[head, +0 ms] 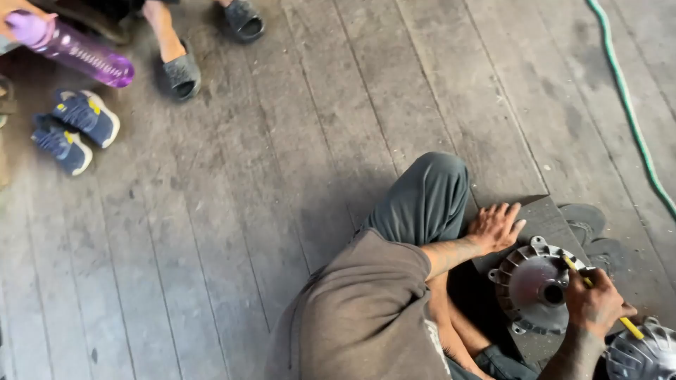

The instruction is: The person sits on the floor and scrubs a metallic mechanical part with a yellow brush. They rotate the part to clean different sections, including the central hole and outer edges, while other mechanical components lie nearby.

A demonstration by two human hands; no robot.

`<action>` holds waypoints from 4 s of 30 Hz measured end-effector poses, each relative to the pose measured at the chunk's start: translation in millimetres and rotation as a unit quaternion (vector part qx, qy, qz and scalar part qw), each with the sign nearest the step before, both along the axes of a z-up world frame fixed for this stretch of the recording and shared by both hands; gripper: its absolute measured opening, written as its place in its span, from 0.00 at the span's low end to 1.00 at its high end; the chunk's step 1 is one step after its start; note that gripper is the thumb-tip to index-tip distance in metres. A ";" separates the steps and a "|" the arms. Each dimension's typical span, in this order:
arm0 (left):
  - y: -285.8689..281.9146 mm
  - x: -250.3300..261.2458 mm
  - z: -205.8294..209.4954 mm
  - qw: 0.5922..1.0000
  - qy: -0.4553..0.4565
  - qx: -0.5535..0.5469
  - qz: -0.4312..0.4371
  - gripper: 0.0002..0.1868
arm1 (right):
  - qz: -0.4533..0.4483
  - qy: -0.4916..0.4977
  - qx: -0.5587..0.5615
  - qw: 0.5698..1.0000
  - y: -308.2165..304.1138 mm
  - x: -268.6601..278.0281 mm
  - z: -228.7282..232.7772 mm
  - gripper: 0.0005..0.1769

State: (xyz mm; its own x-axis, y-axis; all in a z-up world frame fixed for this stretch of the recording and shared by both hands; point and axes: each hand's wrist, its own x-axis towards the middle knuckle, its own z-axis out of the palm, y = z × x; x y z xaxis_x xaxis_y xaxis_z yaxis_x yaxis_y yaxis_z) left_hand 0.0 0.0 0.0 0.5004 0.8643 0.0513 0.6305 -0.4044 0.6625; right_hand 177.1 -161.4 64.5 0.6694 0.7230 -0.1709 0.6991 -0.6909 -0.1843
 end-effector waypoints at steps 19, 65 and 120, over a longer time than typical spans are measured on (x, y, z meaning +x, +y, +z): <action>2.4 -8.8 19.3 0.996 0.000 0.072 -0.055 0.25 | -0.058 0.046 0.136 0.988 -7.8 -47.8 28.2 0.12; -3.8 -24.5 3.6 0.932 -0.155 0.041 -0.324 0.53 | -0.137 0.106 0.046 0.984 18.0 -60.3 60.5 0.12; -32.0 -20.9 30.3 0.856 -0.117 0.191 -0.465 0.41 | -0.218 0.042 0.152 0.963 -103.9 -96.2 30.5 0.14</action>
